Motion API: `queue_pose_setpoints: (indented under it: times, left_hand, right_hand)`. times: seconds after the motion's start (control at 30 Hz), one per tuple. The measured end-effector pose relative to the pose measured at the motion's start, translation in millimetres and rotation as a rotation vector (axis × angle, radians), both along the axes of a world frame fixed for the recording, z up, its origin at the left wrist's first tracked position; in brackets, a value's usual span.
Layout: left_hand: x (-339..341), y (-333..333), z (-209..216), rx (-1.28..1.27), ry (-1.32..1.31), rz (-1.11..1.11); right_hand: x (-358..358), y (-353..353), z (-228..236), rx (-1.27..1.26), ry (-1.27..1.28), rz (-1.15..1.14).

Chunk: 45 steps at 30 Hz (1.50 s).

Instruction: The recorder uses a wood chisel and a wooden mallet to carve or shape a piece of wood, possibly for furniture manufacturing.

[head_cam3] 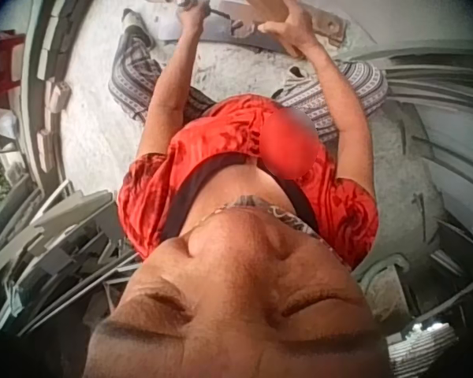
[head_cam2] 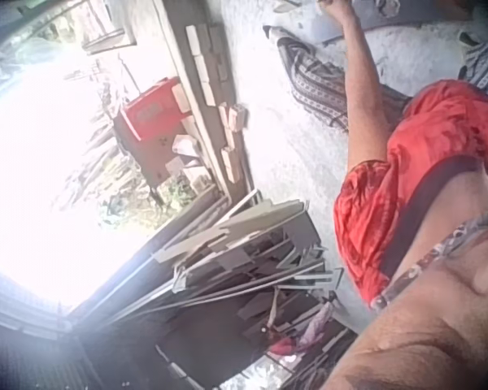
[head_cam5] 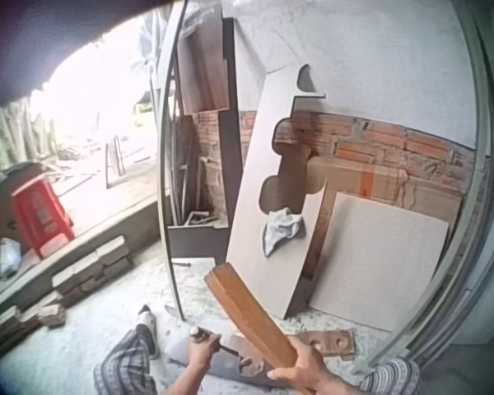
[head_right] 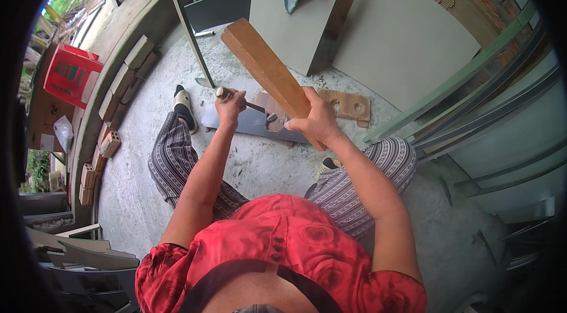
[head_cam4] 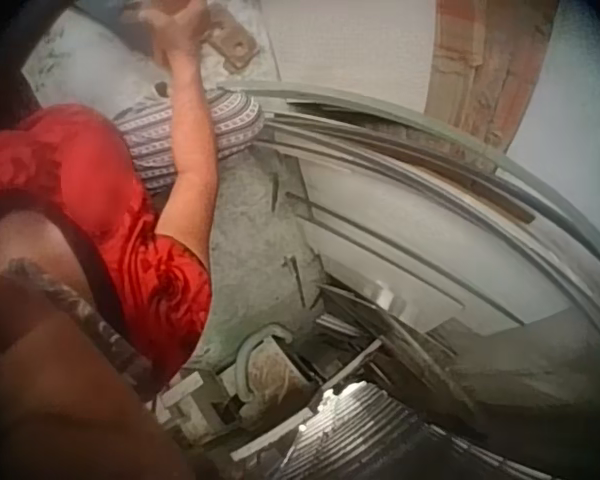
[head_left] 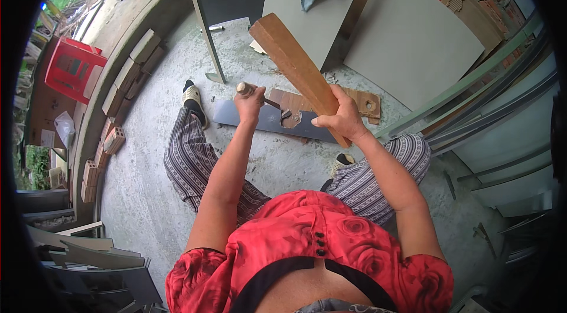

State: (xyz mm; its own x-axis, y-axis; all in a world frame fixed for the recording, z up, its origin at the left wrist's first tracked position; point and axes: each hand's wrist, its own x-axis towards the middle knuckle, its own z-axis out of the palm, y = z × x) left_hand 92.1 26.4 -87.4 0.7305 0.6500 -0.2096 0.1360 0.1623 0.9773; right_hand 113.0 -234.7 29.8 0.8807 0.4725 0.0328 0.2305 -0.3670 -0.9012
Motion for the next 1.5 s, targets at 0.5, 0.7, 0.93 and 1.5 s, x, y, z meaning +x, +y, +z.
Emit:
queue_pose_setpoints:
  times: [0.5, 0.7, 0.93, 1.5]
  left_hand:
    - [-11, -18, -32, 0.279, -0.055, -0.153]
    - [-10, -23, -13, 0.522, -0.006, -0.197]
    - [-12, -24, -28, 0.248, -0.039, -0.188]
    - [0, -21, -12, -0.138, -0.115, 0.026]
  right_hand:
    - [-19, 20, 39, 0.286, -0.338, 0.14]
    - [-10, 14, -1, -0.368, -0.356, 0.226]
    - [-19, 24, 36, 0.074, -0.251, 0.135]
    - [-1, -4, 2, -0.143, -0.083, 0.026]
